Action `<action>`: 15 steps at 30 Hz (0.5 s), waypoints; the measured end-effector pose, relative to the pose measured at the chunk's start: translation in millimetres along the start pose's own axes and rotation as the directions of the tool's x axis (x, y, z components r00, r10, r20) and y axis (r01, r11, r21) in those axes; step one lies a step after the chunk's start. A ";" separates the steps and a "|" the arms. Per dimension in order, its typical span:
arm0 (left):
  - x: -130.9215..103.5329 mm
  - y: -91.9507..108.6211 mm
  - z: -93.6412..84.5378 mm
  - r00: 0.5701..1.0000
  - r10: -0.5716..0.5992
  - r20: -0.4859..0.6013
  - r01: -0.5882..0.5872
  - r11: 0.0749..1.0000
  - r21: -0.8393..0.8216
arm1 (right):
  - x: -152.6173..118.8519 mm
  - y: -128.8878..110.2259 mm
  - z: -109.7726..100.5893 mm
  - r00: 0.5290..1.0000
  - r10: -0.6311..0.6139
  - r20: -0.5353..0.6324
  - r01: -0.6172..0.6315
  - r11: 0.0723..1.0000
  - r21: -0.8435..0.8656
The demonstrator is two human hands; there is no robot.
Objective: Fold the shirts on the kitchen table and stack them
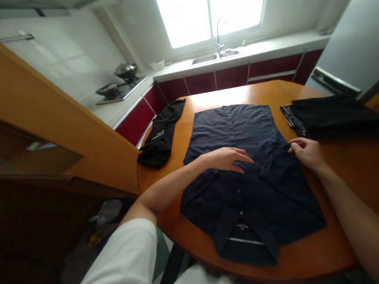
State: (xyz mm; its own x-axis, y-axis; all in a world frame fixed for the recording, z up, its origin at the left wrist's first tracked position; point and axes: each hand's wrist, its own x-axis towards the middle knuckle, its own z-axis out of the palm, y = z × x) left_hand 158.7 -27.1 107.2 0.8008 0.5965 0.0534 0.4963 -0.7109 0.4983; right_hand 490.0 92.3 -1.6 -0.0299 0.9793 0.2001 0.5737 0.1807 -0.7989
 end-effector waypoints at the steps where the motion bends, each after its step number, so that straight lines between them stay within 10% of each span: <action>1: 8.8 2.1 6.3 0.998 0.045 0.033 -0.046 0.998 0.030 | 0.8 1.8 -0.4 1.000 -0.001 0.007 0.001 1.000 -0.012; 8: 39.0 0.0 48.3 0.971 0.231 0.054 -0.237 0.959 0.158 | 2.0 -1.3 1.5 1.000 -0.007 0.016 0.006 0.999 0.045; 15: 47.8 0.0 54.0 0.962 0.259 0.084 -0.272 0.886 0.376 | 4.1 -10.6 4.6 1.000 -0.011 0.006 0.010 0.995 0.100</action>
State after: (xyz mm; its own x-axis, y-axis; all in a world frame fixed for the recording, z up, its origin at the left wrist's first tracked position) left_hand 215.1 -18.6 63.0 0.9273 0.3584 0.1079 0.3483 -0.9319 0.1015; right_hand 480.0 94.9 5.1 -0.0409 0.9778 0.2053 0.4888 0.1988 -0.8495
